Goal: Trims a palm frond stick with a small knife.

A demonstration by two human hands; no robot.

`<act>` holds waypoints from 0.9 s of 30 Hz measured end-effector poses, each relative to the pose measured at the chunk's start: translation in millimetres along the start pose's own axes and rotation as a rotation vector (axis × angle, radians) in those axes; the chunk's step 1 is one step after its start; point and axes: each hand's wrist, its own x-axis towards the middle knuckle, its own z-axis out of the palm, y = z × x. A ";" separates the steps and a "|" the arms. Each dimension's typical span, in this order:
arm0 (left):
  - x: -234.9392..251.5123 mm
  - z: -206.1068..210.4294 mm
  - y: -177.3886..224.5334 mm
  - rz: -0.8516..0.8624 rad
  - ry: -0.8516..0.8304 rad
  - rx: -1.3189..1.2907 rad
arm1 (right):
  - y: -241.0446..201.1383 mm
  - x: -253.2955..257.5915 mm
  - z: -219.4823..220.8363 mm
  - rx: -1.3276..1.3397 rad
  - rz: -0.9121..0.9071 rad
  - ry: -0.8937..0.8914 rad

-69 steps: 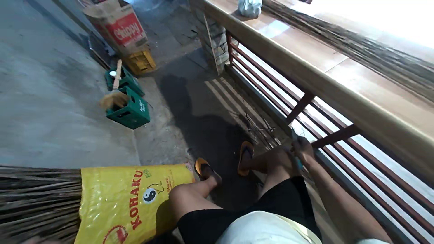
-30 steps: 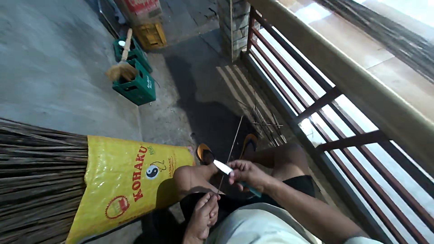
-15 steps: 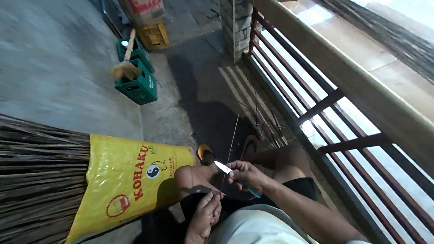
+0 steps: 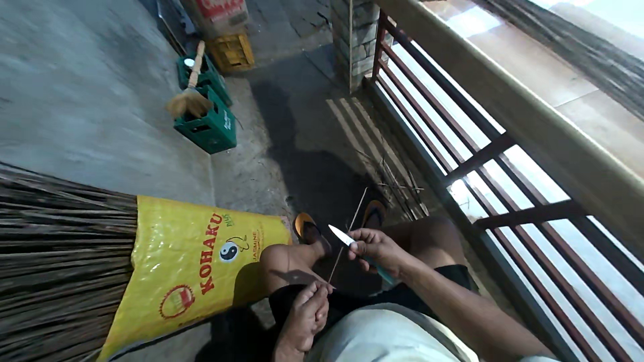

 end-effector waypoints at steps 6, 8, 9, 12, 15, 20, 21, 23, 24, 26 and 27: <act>5.1 2.7 4.1 0.004 -0.028 -0.038 | 21.8 -6.3 19.1 -0.041 0.062 -0.182; 3.8 0.1 4.8 0.007 -0.046 -0.057 | 23.1 -4.0 17.4 -0.024 0.067 -0.209; 2.4 -1.0 4.8 0.006 -0.044 -0.055 | 20.4 -1.9 14.1 -0.014 0.067 -0.208; 2.4 -0.4 7.7 0.005 -0.023 -0.013 | 12.6 4.6 5.0 0.004 0.072 -0.141; 4.3 0.7 8.5 0.002 -0.032 -0.018 | 3.5 8.8 -4.6 0.020 0.046 -0.036; 5.9 -3.0 -0.8 0.012 -0.008 0.049 | 9.7 6.1 -4.6 0.046 0.072 0.002; 5.6 -3.3 -2.1 0.016 0.000 0.068 | 14.0 3.9 -0.9 0.042 0.086 -0.020; 3.1 -3.9 -2.4 0.019 0.019 0.105 | 16.8 2.3 0.9 0.036 0.096 -0.029; 1.0 -4.9 -1.8 0.016 0.025 0.117 | 13.3 3.3 -2.7 0.032 0.082 0.006; -4.2 -7.8 -1.1 -0.008 0.032 0.122 | 0.0 8.0 -16.5 0.036 0.040 0.119; -5.7 -9.8 -1.6 -0.019 0.032 0.116 | -5.7 11.4 -24.0 0.046 0.027 0.158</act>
